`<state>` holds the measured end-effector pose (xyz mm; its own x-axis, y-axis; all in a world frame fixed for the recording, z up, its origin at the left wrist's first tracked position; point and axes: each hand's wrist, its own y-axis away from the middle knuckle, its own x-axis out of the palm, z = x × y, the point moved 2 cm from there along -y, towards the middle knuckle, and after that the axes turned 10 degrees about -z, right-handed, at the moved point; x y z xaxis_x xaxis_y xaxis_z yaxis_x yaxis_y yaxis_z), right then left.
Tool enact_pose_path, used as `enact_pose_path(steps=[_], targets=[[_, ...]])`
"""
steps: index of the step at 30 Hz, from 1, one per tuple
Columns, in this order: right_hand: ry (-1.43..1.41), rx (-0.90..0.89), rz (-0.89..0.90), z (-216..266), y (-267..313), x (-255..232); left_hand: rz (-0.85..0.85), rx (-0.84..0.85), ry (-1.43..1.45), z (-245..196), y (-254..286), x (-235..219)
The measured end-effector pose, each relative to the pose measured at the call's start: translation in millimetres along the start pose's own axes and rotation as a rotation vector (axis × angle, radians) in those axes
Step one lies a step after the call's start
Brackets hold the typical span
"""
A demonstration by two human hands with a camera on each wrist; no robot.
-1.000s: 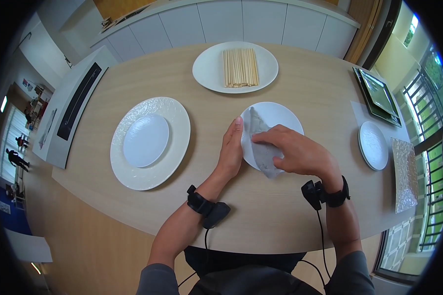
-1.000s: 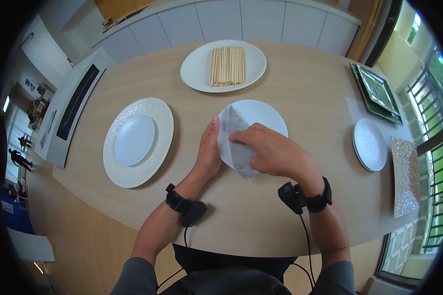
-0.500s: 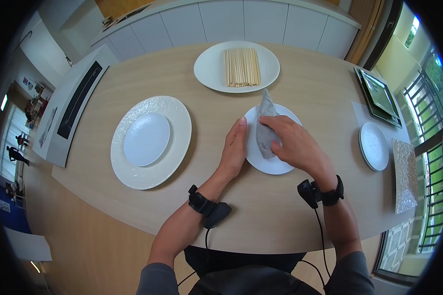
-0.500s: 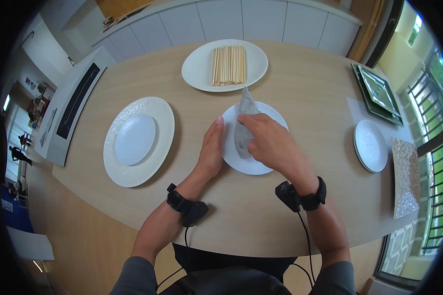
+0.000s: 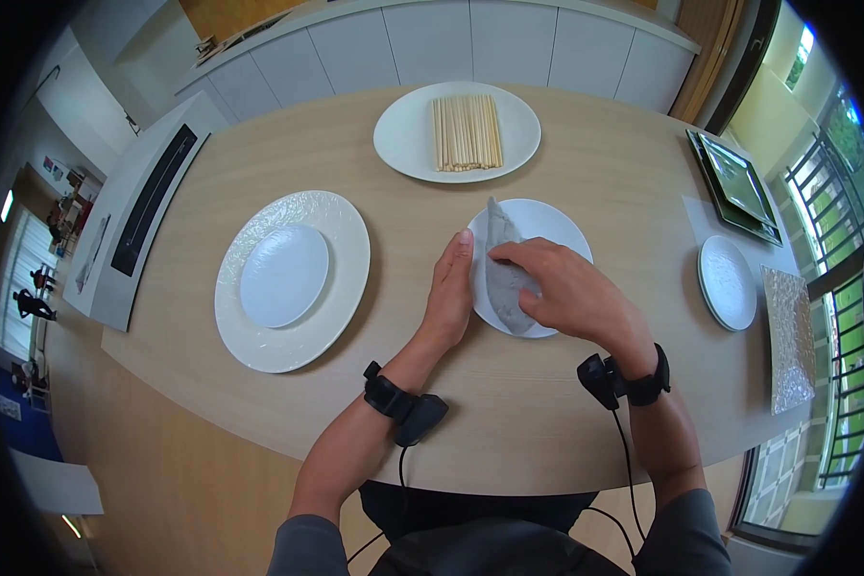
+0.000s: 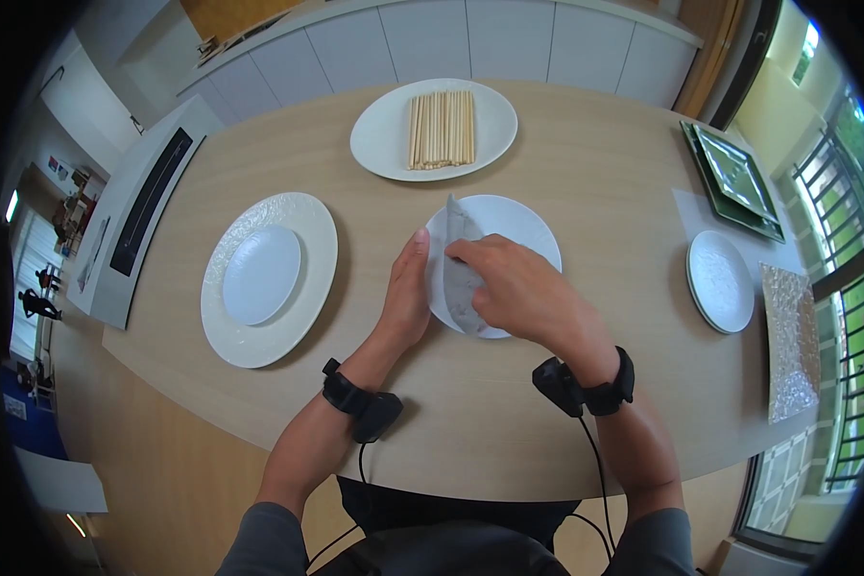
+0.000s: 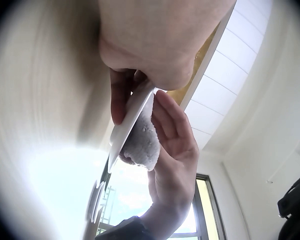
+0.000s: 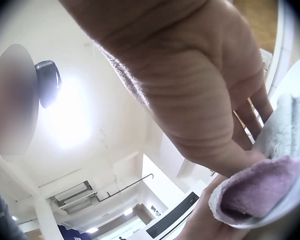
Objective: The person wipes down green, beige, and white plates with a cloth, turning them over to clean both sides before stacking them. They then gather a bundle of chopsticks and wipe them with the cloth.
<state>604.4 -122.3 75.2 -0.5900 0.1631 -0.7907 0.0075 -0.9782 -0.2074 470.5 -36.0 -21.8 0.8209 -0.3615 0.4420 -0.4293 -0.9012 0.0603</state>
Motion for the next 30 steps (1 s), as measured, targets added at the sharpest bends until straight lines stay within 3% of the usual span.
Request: enact_pose_path(steps=[7,13,15,19,22,25,30], targets=[[0.143,0.056,-0.054,-0.7,3.3,-7.9,-0.009,-0.02,-0.034,1.0,-0.3,-0.6],[-0.021,-0.069,0.025,4.5,1.9,3.2,0.023,-0.024,-0.037,3.0,-3.0,-3.6],[-0.128,-0.186,-0.012,2.9,-0.1,10.3,0.051,-0.028,-0.05,4.6,-4.0,-4.7],[-0.154,-0.177,-0.032,-3.9,-3.8,16.9,0.02,-0.049,-0.012,3.0,-3.6,-2.0],[-0.141,-0.202,-0.151,-4.5,-4.5,16.8,0.023,-0.006,-0.056,1.7,-2.2,-1.6],[-0.077,-0.115,-0.204,-3.3,-4.7,10.6,0.017,0.021,-0.073,-3.4,1.7,2.9],[0.041,-0.004,-0.02,-2.3,-3.9,2.9,0.01,0.001,-0.06,-2.6,2.4,2.4]])
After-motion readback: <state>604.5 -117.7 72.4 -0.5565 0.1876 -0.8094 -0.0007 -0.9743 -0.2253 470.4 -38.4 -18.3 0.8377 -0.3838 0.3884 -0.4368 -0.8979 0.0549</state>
